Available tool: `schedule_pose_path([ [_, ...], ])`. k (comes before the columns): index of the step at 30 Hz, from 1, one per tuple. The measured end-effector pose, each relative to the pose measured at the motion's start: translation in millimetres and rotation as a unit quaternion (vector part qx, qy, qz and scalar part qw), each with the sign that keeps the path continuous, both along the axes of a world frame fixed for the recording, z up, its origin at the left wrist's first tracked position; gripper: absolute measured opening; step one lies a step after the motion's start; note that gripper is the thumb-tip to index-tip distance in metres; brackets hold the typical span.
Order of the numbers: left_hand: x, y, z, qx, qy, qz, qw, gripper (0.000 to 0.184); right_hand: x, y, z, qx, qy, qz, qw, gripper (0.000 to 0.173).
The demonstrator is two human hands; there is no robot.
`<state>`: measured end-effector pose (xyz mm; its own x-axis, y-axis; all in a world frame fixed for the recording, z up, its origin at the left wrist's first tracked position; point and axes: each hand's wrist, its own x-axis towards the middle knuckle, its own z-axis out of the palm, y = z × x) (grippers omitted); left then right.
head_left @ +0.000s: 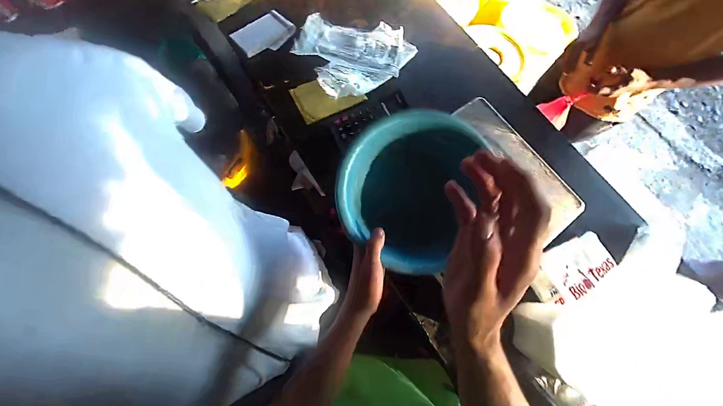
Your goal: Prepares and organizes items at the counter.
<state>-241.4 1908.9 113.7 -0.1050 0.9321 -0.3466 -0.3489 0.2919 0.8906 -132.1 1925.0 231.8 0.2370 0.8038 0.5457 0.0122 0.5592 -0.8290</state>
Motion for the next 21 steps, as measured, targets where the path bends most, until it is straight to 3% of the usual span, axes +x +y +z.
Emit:
schedule_pose_path([
  [3,36.4,50.3,30.1,-0.012,0.001,-0.046,0.999,0.046,7.6,-54.8,-16.3,-0.002,-0.023,0.012,1.000,0.036],
  [5,61.4,79.2,30.7,-0.016,-0.001,-0.082,0.996,0.053,18.4,-82.9,-30.9,-0.046,-0.033,0.047,0.997,0.040],
  [10,100.9,111.7,20.1,-0.012,0.169,-0.109,0.979,0.061,53.3,-147.1,-71.8,-0.190,-0.021,0.030,0.981,0.044],
  [15,80.4,113.0,13.5,0.060,0.222,-0.057,0.972,0.072,69.2,-187.6,-137.9,-0.310,0.011,-0.100,0.945,0.046],
  [18,46.7,134.8,-11.5,0.103,0.257,-0.022,0.961,0.074,82.0,-185.0,-171.2,-0.436,0.063,-0.140,0.887,0.054],
  [21,18.8,157.8,-50.4,0.104,0.319,-0.021,0.942,0.073,94.2,-156.8,-191.7,-0.480,0.046,-0.161,0.861,0.056],
])
